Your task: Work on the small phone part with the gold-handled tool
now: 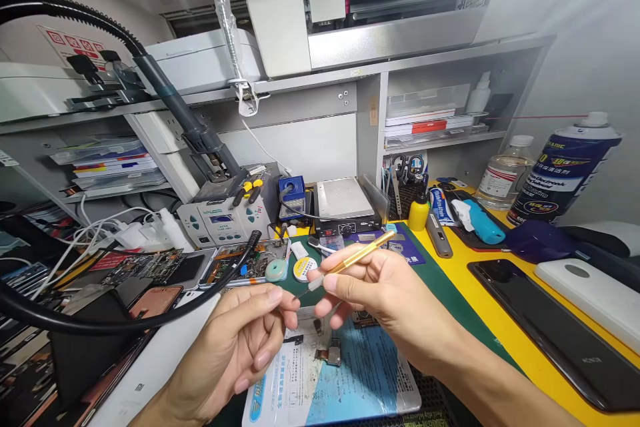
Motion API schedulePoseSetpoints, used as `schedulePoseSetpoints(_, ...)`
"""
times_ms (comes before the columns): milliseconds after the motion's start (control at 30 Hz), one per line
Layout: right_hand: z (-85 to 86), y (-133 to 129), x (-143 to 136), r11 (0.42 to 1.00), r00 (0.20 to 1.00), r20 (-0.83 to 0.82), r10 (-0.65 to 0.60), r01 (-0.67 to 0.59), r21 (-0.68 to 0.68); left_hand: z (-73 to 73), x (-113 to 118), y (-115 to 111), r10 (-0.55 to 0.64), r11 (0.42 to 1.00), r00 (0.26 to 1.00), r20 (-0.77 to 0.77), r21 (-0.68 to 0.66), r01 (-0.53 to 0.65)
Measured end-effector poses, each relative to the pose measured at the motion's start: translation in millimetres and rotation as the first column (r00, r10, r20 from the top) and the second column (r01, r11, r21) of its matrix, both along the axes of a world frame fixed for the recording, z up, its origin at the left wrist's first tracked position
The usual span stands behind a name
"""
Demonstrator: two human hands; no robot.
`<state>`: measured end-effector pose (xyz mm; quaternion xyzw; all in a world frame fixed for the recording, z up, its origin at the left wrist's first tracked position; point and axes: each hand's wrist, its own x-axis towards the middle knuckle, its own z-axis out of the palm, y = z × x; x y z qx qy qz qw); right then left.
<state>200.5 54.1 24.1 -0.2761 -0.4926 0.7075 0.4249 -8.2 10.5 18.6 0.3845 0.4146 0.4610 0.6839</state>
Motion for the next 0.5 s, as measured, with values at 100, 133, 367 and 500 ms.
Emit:
schedulePoseSetpoints(100,0.7,-0.8,0.3,1.000,1.000,-0.009,0.012,-0.012,0.000,0.9,1.5,0.4,-0.001,1.000,1.000,0.026,-0.004,0.001)
schedulePoseSetpoints(133,1.1,-1.3,0.5,1.000,1.000,-0.010,0.017,-0.017,0.000,1.0,1.8,0.6,-0.001,1.000,1.000,0.031,-0.004,0.001)
schedulePoseSetpoints(367,1.4,-3.7,0.4,0.999,0.999,-0.002,0.039,-0.039,0.004,0.8,1.2,-0.4,-0.024,1.000,1.000,0.000,-0.006,0.024)
schedulePoseSetpoints(500,0.3,-5.9,-1.2,0.998,0.998,0.012,0.066,-0.067,0.022,-1.3,3.3,-1.2,-0.043,0.999,0.998,-0.042,-0.005,0.042)
